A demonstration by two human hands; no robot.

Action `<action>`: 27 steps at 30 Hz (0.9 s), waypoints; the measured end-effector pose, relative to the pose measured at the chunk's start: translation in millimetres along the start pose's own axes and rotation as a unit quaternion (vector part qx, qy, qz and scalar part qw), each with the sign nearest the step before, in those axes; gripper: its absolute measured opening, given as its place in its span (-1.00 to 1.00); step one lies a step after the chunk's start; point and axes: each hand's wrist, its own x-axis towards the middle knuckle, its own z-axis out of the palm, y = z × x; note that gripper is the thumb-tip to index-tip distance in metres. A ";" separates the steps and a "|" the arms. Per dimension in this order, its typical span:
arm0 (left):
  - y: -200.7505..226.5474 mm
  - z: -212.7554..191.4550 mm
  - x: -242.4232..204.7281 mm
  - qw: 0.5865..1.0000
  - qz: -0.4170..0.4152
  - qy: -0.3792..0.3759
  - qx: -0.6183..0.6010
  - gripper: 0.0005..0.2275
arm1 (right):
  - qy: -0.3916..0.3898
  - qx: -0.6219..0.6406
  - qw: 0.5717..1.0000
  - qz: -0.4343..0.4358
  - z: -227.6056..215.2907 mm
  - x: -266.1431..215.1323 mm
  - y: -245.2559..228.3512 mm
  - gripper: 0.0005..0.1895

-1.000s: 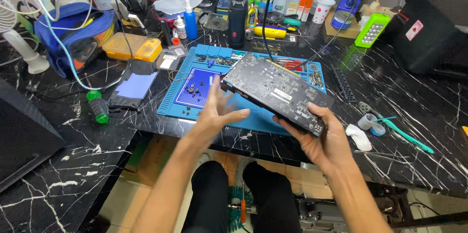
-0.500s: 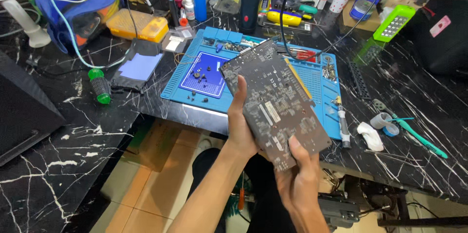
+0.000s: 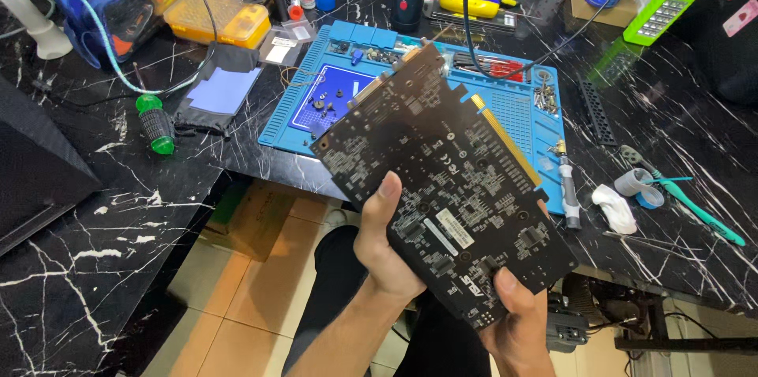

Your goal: The person applies thermal paste to a graphics card using a small spatula. They then reattach the heatsink and fans to the card, pressing down to secure the components.

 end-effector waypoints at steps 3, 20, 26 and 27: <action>-1.7 4.3 -1.7 0.998 0.050 -0.036 -0.032 -0.56 | -0.027 -0.019 0.999 0.021 16.1 -2.5 -18.4 0.31; 2.2 4.6 -16.9 0.996 0.070 -0.031 -0.051 -0.50 | -0.090 -0.036 0.994 0.056 -1.8 -11.6 -24.3 0.32; 3.7 0.4 -13.4 0.995 0.050 -0.023 -0.084 -0.51 | -0.145 -0.026 0.989 0.005 9.8 3.6 -21.0 0.31; 5.2 -0.5 -10.8 0.996 0.047 0.014 -0.079 -0.50 | -0.170 -0.015 0.985 -0.018 23.4 3.5 -27.5 0.27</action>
